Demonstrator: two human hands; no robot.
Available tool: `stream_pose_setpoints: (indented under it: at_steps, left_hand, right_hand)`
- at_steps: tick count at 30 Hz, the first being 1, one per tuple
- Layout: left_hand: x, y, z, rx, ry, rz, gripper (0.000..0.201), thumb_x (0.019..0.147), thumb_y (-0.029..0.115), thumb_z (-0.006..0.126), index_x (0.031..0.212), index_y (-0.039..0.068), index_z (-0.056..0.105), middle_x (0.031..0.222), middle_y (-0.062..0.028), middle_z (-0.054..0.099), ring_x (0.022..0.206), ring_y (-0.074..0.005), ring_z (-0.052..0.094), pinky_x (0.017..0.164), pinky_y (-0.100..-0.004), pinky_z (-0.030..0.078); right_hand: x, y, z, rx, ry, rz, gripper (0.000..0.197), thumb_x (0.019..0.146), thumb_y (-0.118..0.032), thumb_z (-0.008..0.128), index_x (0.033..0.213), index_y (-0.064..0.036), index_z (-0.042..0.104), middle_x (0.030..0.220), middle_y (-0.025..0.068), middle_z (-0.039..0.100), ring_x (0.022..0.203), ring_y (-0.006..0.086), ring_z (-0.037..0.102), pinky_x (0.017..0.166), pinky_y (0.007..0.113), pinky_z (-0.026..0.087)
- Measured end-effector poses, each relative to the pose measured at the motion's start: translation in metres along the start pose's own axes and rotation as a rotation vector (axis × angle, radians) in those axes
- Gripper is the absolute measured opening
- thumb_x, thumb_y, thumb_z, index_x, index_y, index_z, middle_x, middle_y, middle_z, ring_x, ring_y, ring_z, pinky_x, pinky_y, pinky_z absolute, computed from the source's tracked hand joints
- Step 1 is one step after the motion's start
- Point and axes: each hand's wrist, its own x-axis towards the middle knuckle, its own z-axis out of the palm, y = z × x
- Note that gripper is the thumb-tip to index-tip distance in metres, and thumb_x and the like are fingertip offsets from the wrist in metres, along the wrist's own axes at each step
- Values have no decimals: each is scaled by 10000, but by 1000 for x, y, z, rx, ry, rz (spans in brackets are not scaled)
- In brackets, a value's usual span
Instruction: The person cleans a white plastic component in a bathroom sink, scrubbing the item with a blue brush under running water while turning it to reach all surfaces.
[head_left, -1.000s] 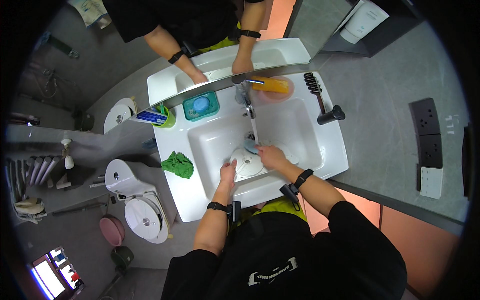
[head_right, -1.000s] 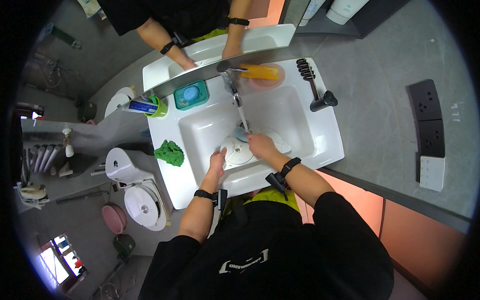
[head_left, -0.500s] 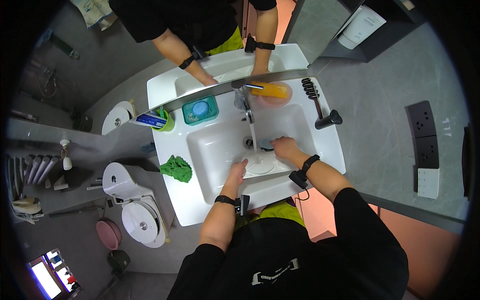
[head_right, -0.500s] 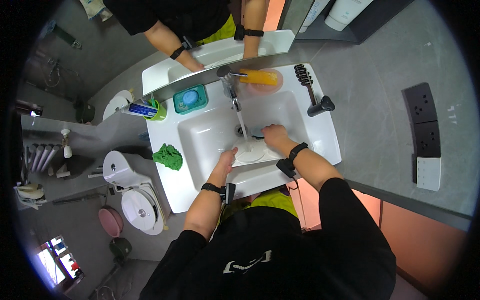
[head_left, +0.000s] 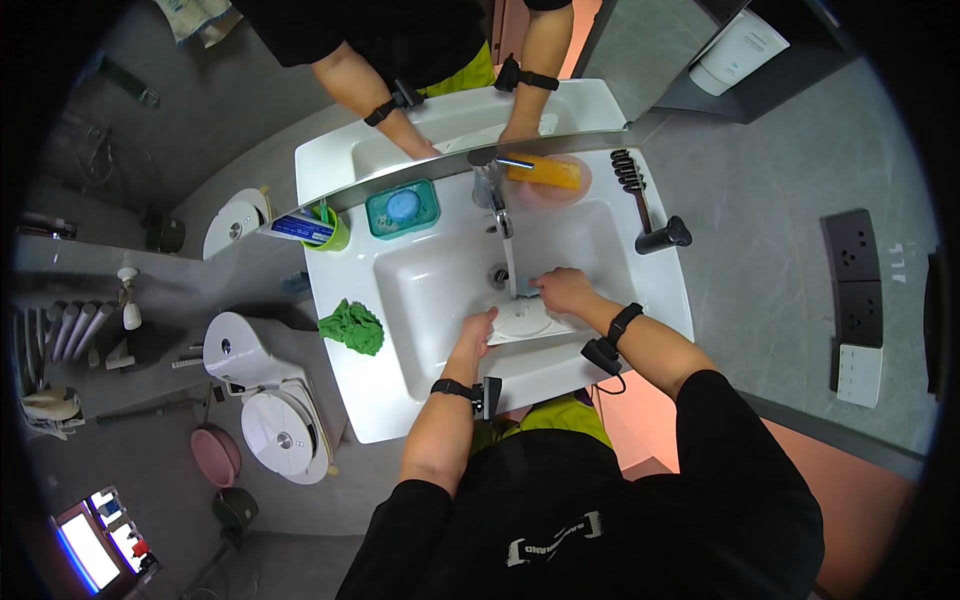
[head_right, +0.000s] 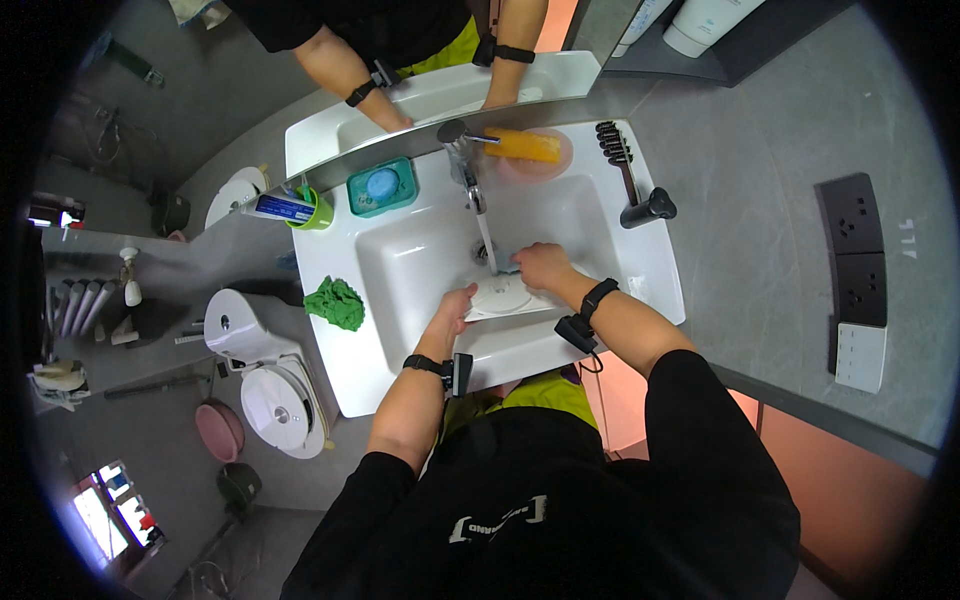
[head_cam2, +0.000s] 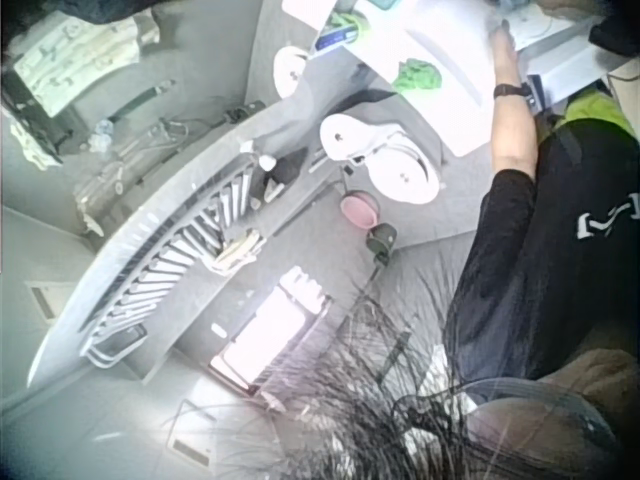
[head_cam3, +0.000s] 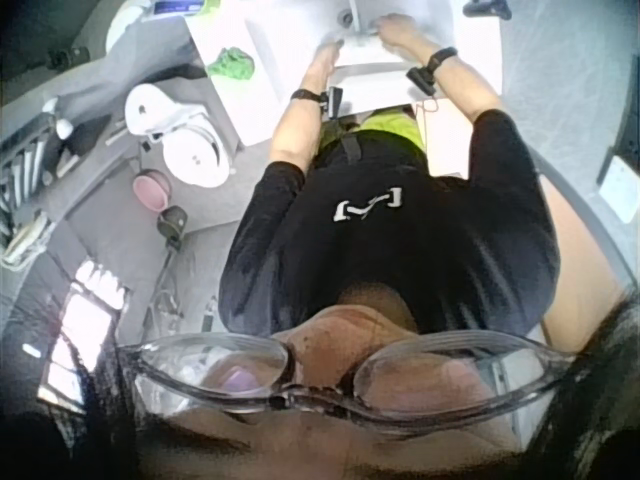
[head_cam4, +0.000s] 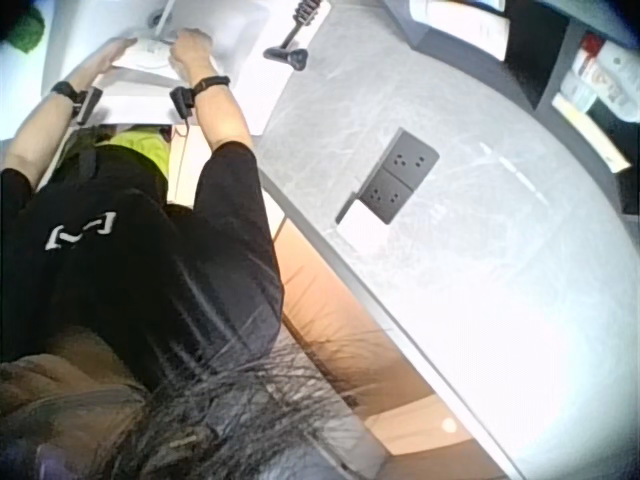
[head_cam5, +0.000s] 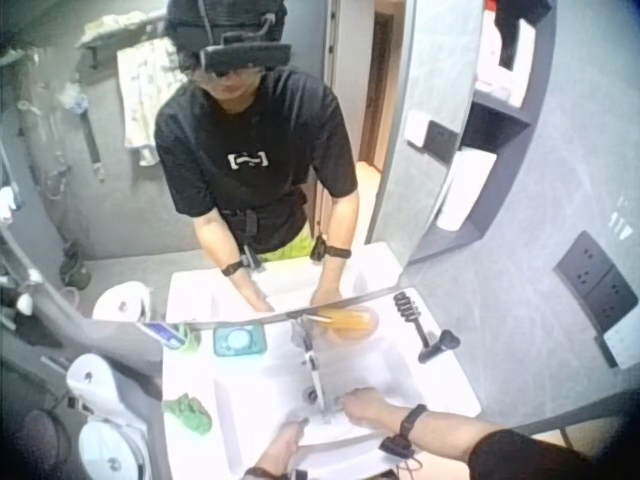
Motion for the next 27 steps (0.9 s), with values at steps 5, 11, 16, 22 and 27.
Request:
stream_pose_setpoints:
  at_steps: [5,11,16,22,27]
  left_hand:
    - [9,-10,-4,55,-7,38,358,781,215,563,970,-80,490,915,-133,535,769,-241,537,676,-358,453]
    - [9,0,-10,271,159,195,536,711,258,609,1079,-94,443,1008,-178,514,954,-250,472,760,-349,396]
    - [3,11,-10,343,145,183,560,722,269,603,1106,-97,422,1033,-182,508,945,-253,476,797,-319,373]
    - [9,2,-33,269,198,174,535,746,271,596,1099,-96,431,1025,-176,515,947,-249,474,824,-302,353]
    - [-21,20,-61,168,347,273,381,769,248,582,964,-68,497,850,-99,538,778,-169,476,700,-283,382]
  right_hand:
    - [-8,6,11,38,59,68,319,756,-183,409,1031,-189,571,885,106,597,828,275,559,712,389,449]
    - [-36,-23,-23,98,-162,63,321,767,-204,411,1050,-175,558,914,116,590,878,289,546,733,400,442]
    - [-25,-10,-6,98,-53,94,300,757,-174,420,1020,-170,564,899,109,592,860,280,554,713,391,450]
    - [4,4,16,90,158,104,290,775,-180,409,1022,-166,559,893,107,590,830,292,553,696,399,448]
    - [-14,0,24,213,139,99,305,804,-217,407,1072,-160,539,921,152,577,829,324,542,715,401,437]
